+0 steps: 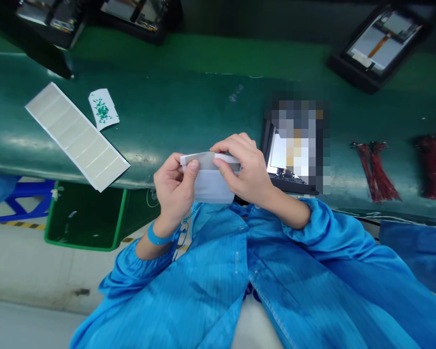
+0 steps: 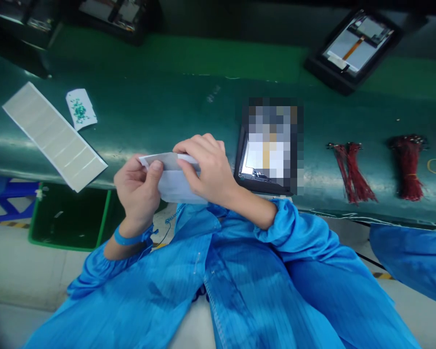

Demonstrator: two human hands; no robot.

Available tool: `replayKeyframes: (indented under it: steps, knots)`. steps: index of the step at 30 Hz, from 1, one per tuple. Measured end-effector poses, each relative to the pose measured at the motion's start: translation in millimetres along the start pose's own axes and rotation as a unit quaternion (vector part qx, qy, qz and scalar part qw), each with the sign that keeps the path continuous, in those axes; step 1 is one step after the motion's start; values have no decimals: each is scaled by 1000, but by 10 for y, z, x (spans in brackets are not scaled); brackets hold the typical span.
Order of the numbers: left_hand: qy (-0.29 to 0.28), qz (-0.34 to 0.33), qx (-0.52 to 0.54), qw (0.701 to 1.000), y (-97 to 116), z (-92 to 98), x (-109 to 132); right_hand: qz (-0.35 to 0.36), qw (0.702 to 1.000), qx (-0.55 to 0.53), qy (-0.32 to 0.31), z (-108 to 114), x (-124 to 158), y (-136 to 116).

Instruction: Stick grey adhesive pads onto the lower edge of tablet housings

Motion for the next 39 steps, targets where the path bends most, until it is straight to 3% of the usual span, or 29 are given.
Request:
replayKeyframes:
  steps: [9,14,17,22,24,26,28,29,32,33,35,37,39]
  knots:
    - [7,6,-55,998,72,-129,-23,-16,996,87,-12,-60,39,51]
    - [-25,-9,21,999,9,-101,-224,4,994,112,0,21,50,29]
    - [-38,42,12,998,-138,-5,-531,1,997,71,11,126,55,-19]
    - [-84,147,-110,979,-506,268,-1335,-51,997,-40,47,410,47,-38]
    - [-91,126,-210,965,-584,380,-1602,-75,995,-61,37,530,64,12]
    - [-72,5,-351,934,-548,419,-1710,-99,993,-61,28,661,115,99]
    - [-52,-145,-419,895,-420,325,-1580,-129,990,-48,36,819,211,215]
    - [-47,-201,-404,891,-337,233,-1428,-149,987,-40,48,908,275,279]
    - [-135,-281,-314,897,-104,-190,-769,-231,970,-30,76,1169,492,465]
    - [-195,-283,-302,889,-57,-356,-534,-258,963,-32,71,1232,560,518]
    - [-253,-287,-266,885,-15,-640,-136,-299,953,-37,29,1293,671,604]
    - [-281,-275,-247,886,-57,-840,108,-316,948,-30,-29,1276,742,661]
    - [-287,-268,-244,887,-136,-947,207,-314,947,-8,-62,1223,778,699]
Point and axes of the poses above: each hand's wrist, its own x-axis away from the middle knuckle, its own z-axis out of the back of the hand, y = z × x, the point moved 2 cm from there along -x, towards the middle knuckle, and after that the axes turned 2 degrees about x, right-handed, at the moved point
